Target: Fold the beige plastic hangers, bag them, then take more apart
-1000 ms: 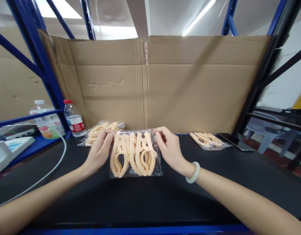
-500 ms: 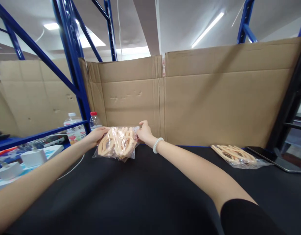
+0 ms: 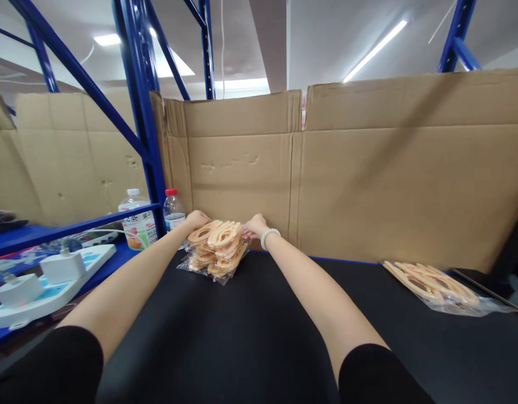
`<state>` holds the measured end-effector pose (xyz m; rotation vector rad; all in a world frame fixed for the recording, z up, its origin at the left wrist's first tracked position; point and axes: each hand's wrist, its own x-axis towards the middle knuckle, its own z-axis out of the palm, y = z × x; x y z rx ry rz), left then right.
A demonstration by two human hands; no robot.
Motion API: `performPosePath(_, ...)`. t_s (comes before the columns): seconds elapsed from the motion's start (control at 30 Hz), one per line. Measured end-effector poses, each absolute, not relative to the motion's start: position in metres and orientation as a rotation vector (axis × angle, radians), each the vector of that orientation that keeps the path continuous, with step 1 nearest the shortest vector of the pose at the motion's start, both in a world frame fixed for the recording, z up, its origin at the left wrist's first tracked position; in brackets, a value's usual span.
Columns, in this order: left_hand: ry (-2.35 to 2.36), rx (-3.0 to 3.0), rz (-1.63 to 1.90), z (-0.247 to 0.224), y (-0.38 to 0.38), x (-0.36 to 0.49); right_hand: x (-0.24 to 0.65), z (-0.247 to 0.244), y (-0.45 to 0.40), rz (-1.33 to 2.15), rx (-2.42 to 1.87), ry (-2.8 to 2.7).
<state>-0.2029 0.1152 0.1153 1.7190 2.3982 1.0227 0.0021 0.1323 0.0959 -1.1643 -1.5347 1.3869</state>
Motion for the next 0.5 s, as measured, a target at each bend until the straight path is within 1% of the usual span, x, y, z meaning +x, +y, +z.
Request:
performPosePath(0.1,2.434,1.657,0.98,0.11,0.112,-0.201,0.025,0.092,0.124,1.235,-1.202,-1.595)
performPosePath(0.2,2.454,1.646,1.029,0.111,0.1,-0.194,0.055,0.092,0.097,1.059,-1.111,-1.636)
performPosePath(0.27,2.439,1.677,1.123,0.112,0.087,-0.184,0.08,0.092,0.063,0.974,-1.015,-1.656)
performPosePath(0.37,2.313,1.809,1.326,0.111,0.063,-0.155,0.127,0.093,-0.013,0.869,-0.852,-1.717)
performPosePath(0.43,2.15,1.924,1.433,0.105,0.045,-0.124,0.163,0.096,-0.069,0.593,-0.573,-1.866)
performPosePath(0.47,2.057,1.97,1.461,0.099,0.034,-0.104,0.18,0.097,-0.094,0.39,-0.496,-1.936)
performPosePath(0.5,1.958,2.011,1.465,0.092,0.022,-0.083,0.197,0.099,-0.115,0.102,-0.454,-2.033)
